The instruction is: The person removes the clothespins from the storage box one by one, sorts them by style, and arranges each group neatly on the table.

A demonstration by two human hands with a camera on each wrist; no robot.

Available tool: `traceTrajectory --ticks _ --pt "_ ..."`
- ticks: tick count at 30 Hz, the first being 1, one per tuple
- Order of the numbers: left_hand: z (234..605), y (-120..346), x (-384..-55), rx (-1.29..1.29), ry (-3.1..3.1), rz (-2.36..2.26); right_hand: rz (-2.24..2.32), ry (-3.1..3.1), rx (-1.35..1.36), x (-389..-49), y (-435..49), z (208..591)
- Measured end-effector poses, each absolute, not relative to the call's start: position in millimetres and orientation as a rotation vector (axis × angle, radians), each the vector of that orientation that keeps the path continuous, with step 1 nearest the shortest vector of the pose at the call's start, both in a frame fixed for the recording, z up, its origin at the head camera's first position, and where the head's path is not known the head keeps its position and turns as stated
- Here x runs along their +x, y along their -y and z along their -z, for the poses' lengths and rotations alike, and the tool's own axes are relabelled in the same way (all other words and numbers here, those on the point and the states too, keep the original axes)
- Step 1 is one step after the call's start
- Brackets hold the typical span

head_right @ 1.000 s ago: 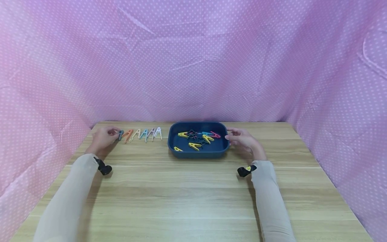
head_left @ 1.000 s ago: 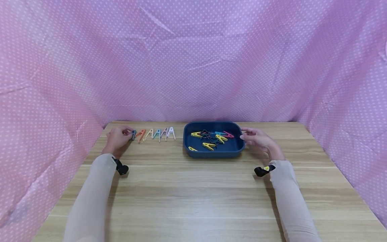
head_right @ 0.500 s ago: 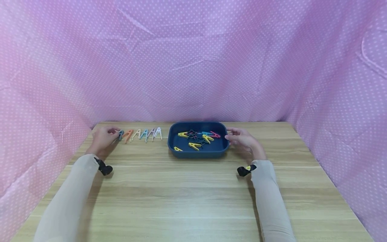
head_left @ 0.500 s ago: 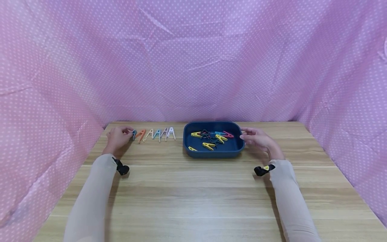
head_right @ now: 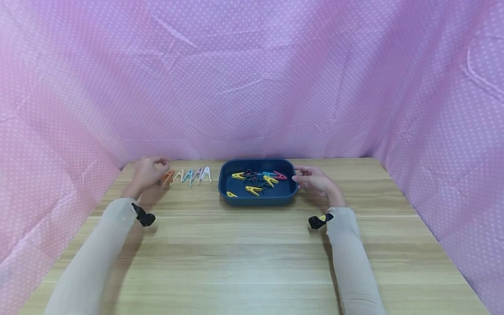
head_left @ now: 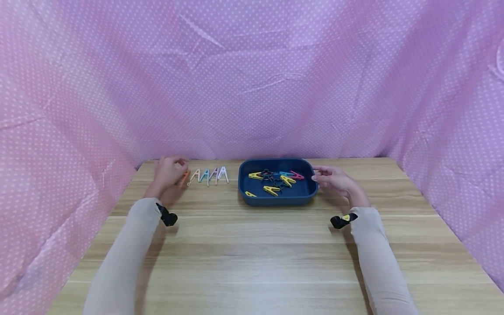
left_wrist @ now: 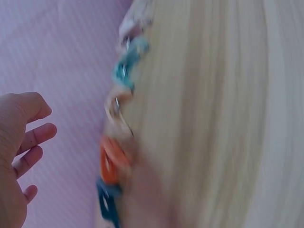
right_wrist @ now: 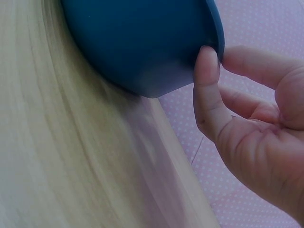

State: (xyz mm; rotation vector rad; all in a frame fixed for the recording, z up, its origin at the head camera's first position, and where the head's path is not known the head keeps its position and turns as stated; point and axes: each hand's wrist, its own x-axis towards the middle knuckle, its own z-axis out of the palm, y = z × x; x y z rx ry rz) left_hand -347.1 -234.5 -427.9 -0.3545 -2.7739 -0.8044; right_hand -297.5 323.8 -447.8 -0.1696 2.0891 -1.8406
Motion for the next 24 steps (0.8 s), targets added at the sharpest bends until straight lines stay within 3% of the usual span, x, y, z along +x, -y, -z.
traceTrajectory --ticks 12,24 --pt "395.2 153.2 -337.4 -0.624 2.732 0.763 1.825 -2.108 -0.162 -297.4 -324.6 448.3" --pt "389.2 86.1 -317.8 -0.863 2.713 0.791 1.757 -2.158 -0.147 -294.6 -324.8 446.0"
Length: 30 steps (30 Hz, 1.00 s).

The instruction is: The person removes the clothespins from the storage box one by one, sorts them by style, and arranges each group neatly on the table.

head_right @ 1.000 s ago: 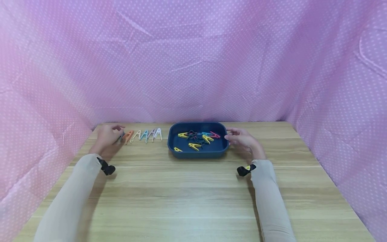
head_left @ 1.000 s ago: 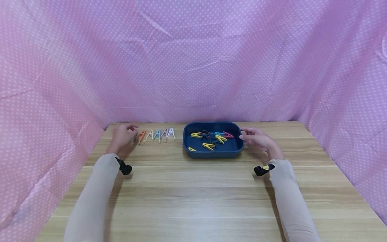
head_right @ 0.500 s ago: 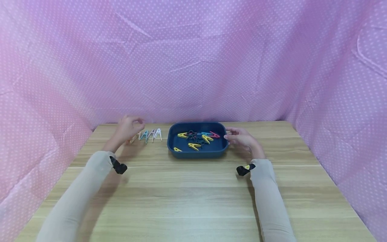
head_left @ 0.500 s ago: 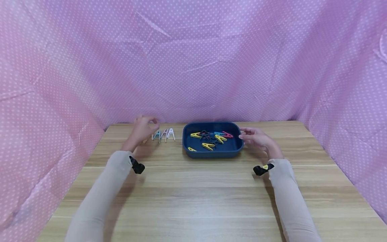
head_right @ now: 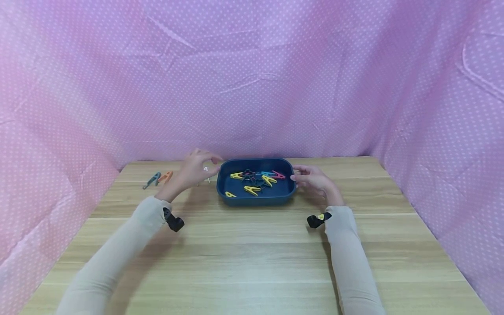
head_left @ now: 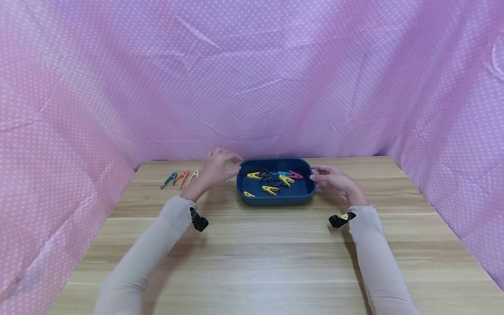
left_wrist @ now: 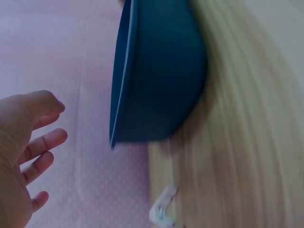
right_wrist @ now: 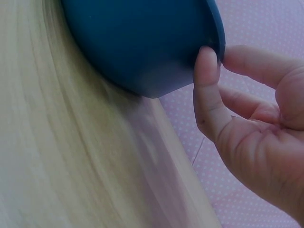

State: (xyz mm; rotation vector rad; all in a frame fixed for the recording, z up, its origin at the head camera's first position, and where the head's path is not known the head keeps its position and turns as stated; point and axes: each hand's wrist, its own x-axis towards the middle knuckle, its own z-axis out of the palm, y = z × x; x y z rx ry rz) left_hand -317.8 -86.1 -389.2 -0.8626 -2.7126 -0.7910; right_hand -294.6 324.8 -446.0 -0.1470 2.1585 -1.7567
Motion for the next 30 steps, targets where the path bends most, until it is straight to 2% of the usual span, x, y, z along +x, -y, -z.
traceTrajectory --ticks 7,21,30 --pt "400.8 53.8 -308.9 -1.003 2.728 0.733 1.81 -2.122 -0.141 -296.1 -323.6 446.8" --pt "427.5 6.6 -313.2 -1.145 2.891 0.652 1.785 -2.134 -0.137 -297.3 -324.1 447.3" --pt "435.6 -6.1 -317.6 -1.12 2.974 0.505 1.8 -2.121 -0.165 -297.1 -327.2 449.0"
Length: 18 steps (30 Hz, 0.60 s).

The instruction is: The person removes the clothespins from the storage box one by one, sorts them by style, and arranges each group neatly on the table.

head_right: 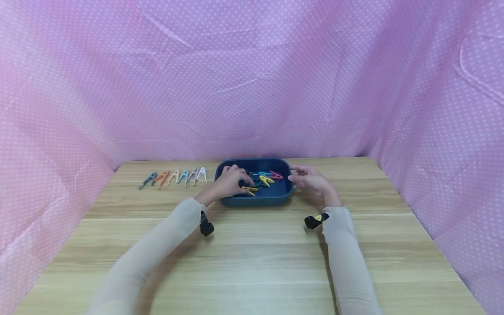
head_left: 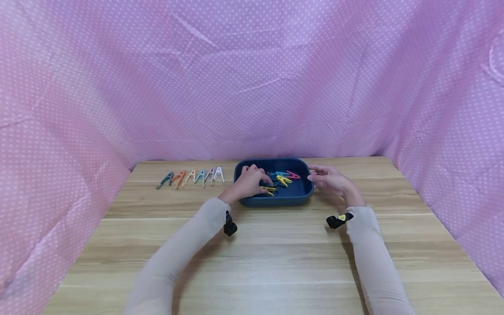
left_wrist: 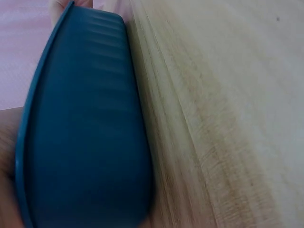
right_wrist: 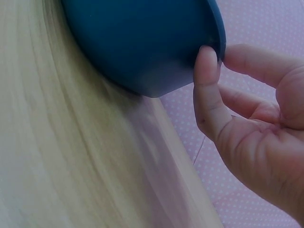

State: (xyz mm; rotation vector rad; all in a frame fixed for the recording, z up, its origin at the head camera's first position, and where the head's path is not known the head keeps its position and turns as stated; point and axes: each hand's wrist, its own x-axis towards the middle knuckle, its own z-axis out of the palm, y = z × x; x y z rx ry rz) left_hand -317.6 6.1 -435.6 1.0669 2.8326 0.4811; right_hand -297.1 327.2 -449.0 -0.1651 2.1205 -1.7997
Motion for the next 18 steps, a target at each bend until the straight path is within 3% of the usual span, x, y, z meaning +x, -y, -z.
traceTrajectory --ticks 18 --pt "439.4 -6.4 -326.5 0.993 -2.906 -0.528 1.831 -2.091 -0.178 -297.1 -326.4 449.1"
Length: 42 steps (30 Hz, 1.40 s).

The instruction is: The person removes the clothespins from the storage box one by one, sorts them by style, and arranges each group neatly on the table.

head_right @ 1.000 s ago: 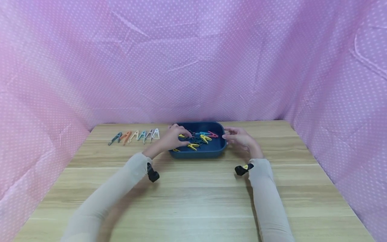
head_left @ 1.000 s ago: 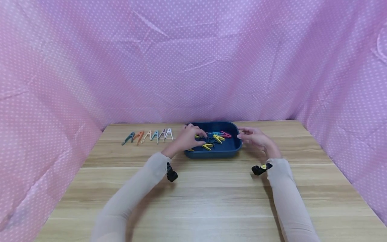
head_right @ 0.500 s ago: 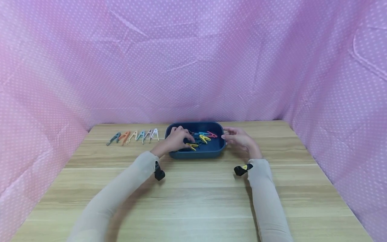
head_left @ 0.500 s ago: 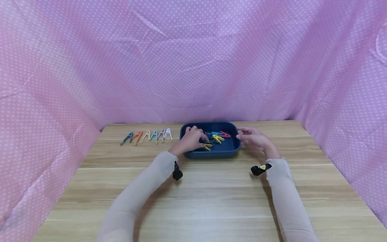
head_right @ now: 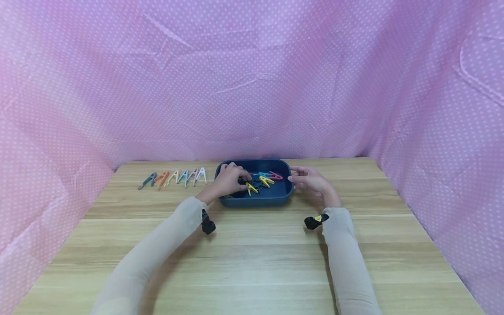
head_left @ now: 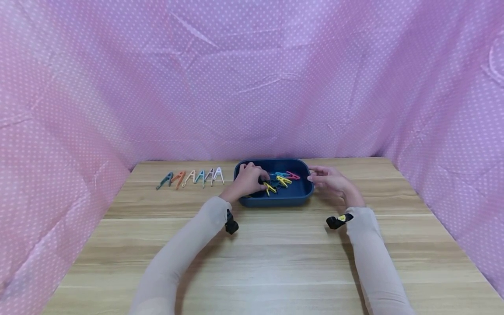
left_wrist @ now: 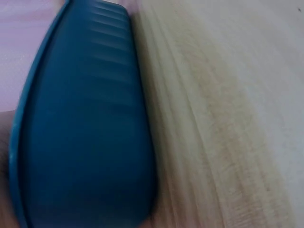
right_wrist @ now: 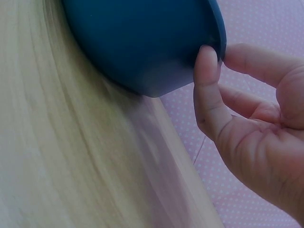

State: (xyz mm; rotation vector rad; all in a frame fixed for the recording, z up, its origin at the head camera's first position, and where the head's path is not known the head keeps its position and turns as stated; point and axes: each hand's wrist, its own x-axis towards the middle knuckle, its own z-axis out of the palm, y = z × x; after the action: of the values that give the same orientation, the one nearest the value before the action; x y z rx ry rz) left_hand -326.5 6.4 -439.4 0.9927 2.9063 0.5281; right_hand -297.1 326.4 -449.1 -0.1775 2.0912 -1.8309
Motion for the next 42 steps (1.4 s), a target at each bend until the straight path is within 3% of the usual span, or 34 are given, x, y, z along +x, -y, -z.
traceTrajectory --ticks 19,42 --pt "440.1 -6.8 -324.2 1.014 -2.863 -0.384 1.819 -2.087 -0.153 -298.1 -326.7 450.3" --pt "434.8 5.4 -338.1 0.976 -2.745 -0.636 1.823 -2.102 -0.172 -297.1 -326.3 450.0"
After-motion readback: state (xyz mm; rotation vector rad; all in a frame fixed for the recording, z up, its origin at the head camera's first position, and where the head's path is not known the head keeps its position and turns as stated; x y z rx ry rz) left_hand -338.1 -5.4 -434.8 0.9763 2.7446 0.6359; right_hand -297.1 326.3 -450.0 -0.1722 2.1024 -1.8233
